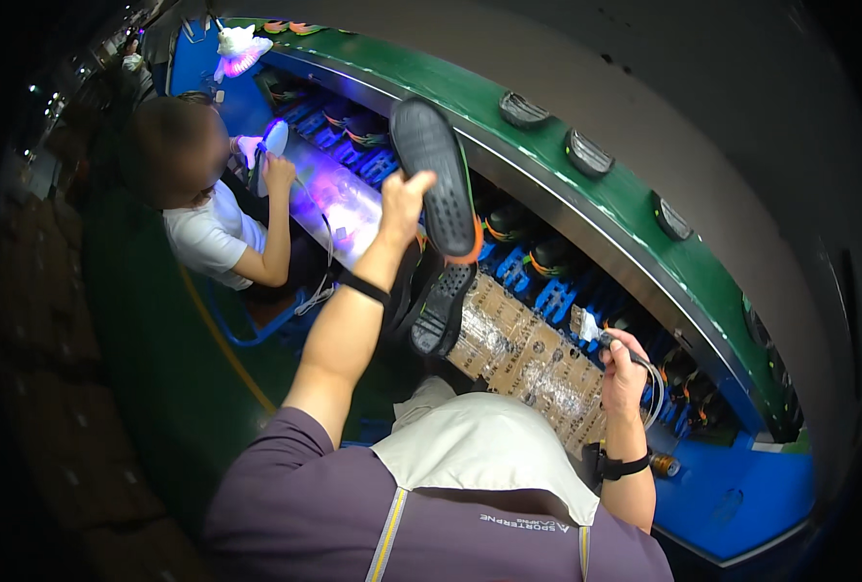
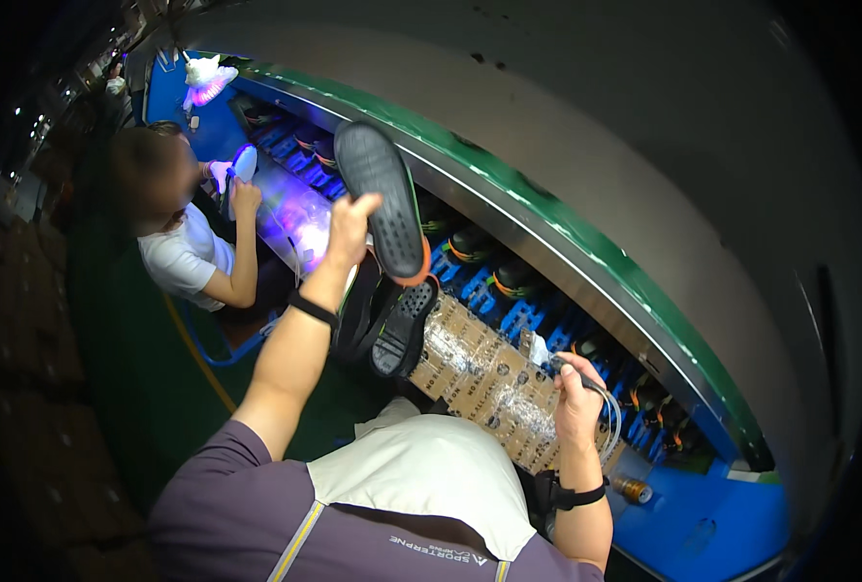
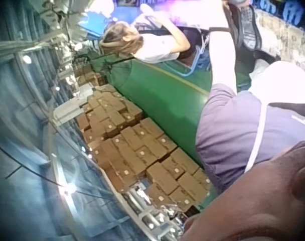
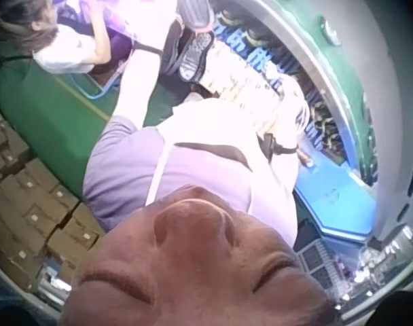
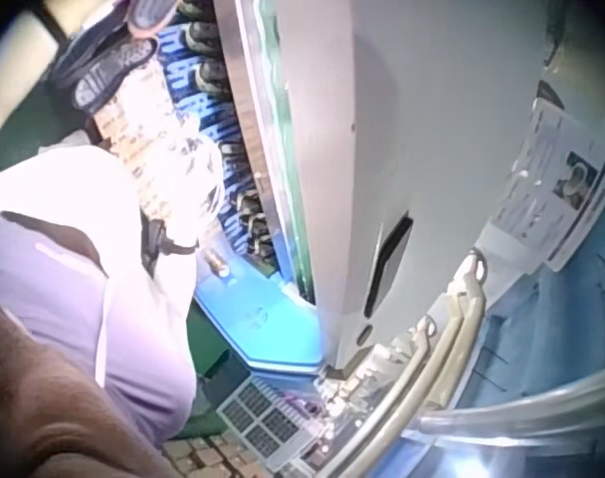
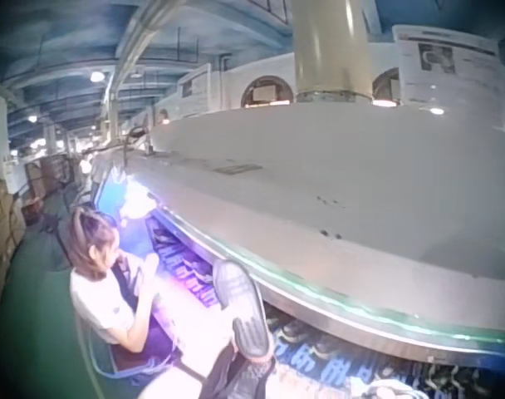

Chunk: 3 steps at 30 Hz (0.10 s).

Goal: Applying adhesive or primer to shoe soles using a brush at a manufacturing station.

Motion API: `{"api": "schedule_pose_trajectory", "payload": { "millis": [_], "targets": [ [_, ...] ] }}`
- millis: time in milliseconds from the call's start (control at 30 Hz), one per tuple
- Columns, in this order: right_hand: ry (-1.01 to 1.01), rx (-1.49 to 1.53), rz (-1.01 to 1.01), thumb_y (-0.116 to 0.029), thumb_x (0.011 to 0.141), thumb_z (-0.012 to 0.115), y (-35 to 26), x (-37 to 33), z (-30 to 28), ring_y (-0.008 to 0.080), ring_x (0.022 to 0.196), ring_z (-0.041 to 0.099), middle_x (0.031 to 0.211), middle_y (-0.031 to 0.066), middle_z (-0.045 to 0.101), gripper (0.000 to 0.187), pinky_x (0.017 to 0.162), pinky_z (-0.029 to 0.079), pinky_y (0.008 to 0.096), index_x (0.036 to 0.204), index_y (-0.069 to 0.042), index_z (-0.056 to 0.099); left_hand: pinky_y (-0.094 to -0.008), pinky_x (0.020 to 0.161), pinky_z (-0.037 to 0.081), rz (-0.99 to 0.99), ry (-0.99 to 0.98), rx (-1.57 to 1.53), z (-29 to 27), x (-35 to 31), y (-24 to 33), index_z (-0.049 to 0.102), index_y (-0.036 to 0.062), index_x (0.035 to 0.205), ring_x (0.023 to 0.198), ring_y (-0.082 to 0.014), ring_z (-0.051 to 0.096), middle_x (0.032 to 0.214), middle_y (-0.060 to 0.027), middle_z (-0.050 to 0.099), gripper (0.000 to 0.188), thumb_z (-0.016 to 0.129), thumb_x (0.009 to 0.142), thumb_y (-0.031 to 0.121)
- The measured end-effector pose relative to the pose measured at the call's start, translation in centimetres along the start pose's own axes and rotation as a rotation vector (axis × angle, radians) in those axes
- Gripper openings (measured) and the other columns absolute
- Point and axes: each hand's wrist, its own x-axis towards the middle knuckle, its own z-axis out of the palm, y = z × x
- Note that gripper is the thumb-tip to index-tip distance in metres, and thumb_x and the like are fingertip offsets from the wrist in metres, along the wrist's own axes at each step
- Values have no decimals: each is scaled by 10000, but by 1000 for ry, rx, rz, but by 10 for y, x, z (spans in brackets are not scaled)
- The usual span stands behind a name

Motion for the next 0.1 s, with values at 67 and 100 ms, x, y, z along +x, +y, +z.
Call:
{"api": "schedule_pose_trajectory", "payload": {
  "millis": [67, 100],
  "targets": [
    [-57, 10, -16, -130, 952, 728, -6, -4, 3, 73, 732, 582, 832, -5, 660, 270, 660, 420, 206, 1176, 20, 743, -360, 1079, 476, -64, 57, -282, 23, -52, -8, 521, 1, 1477, 1218, -242, 633, 1363, -133, 659, 624, 647, 876, 114],
    [-99, 25, -19, -140, 955, 732, -8, -7, 3, 82, 755, 591, 847, 6, 666, 276, 676, 442, 219, 1182, 18, 744, -384, 1222, 394, -113, 89, -545, 45, -74, -6, 356, 49, 1645, 1430, -265, 536, 1549, -147, 556, 817, 651, 888, 130]
  ]
}}
